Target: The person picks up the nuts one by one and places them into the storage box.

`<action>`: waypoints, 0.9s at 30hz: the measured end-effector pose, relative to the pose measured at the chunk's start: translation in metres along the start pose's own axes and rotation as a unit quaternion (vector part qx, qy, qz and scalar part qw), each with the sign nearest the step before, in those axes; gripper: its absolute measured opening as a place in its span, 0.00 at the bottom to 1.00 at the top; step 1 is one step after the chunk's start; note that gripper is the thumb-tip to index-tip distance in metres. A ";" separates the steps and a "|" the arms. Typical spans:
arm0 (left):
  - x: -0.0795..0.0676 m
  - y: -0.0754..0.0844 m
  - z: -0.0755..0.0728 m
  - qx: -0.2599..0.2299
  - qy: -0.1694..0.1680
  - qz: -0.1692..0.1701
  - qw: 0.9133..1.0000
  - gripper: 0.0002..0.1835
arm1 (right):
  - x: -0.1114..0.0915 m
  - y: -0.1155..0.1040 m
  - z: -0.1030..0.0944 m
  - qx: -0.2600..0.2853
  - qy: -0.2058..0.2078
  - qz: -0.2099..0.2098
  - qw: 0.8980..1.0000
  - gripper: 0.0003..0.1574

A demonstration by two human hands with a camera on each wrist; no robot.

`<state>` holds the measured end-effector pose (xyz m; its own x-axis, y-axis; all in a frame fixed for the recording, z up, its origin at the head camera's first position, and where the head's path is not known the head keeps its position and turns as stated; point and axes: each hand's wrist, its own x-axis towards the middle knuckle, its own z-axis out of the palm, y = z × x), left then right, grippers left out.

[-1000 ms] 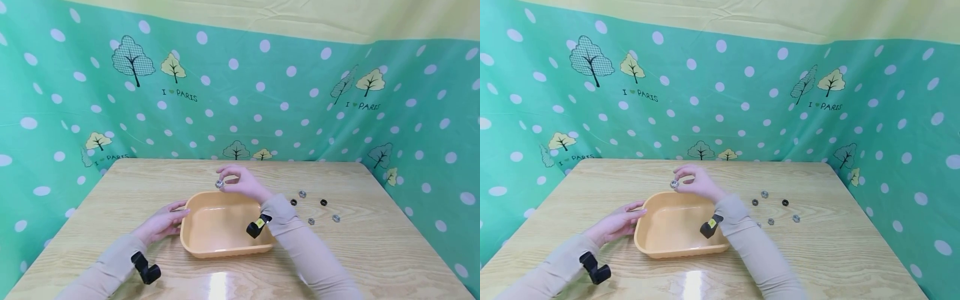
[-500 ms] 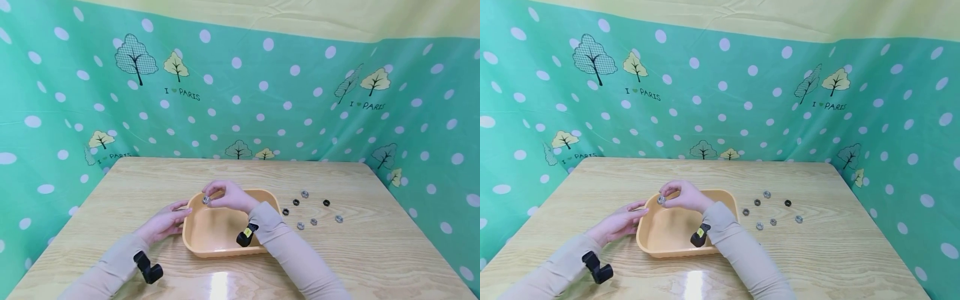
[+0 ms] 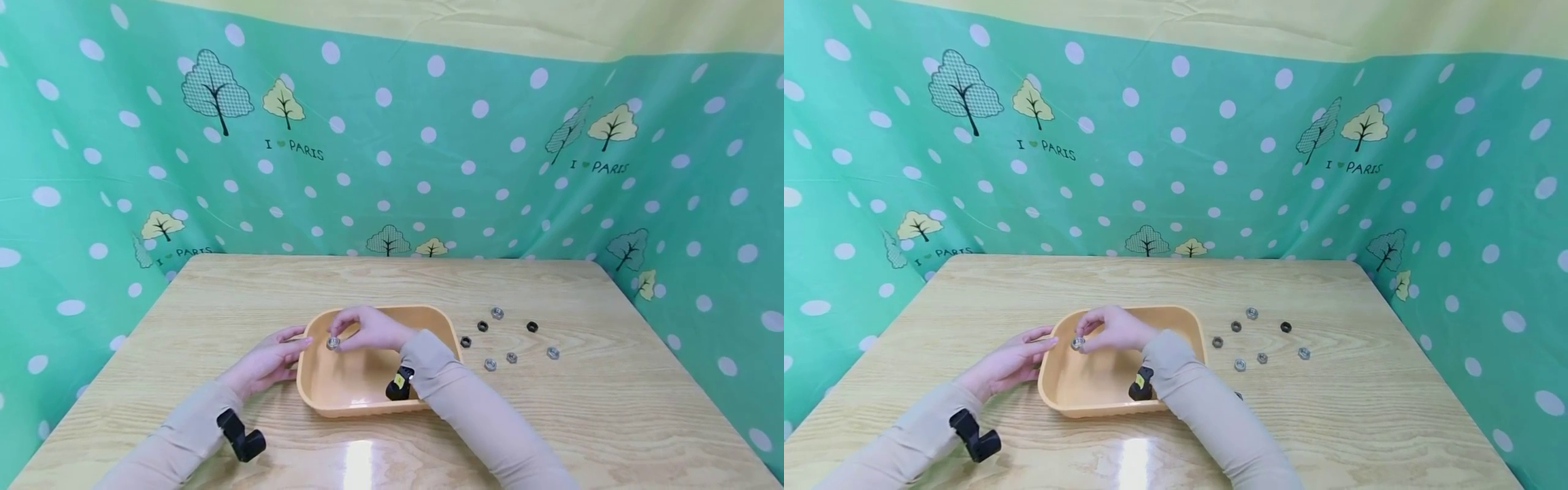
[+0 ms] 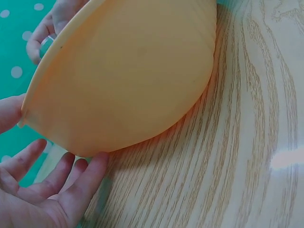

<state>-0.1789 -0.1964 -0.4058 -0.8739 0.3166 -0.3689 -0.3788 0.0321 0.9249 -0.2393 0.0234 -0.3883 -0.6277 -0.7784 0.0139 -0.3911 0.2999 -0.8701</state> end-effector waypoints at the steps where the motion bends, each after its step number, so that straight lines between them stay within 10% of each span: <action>1: 0.000 0.000 0.000 -0.004 0.001 0.001 1.000 0.40 | 0.001 0.001 0.001 -0.002 -0.004 0.004 1.000 0.11; 27: 0.000 -0.003 0.000 -0.013 -0.004 0.006 1.000 0.39 | 0.010 0.021 0.017 -0.137 -0.035 -0.019 0.990 0.09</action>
<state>-0.1782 -0.1966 -0.4087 -0.8765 0.3237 -0.3563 -0.3752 0.0041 0.9269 -0.2428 0.0128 -0.4151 -0.5651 -0.8250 0.0022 -0.5879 0.4008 -0.7027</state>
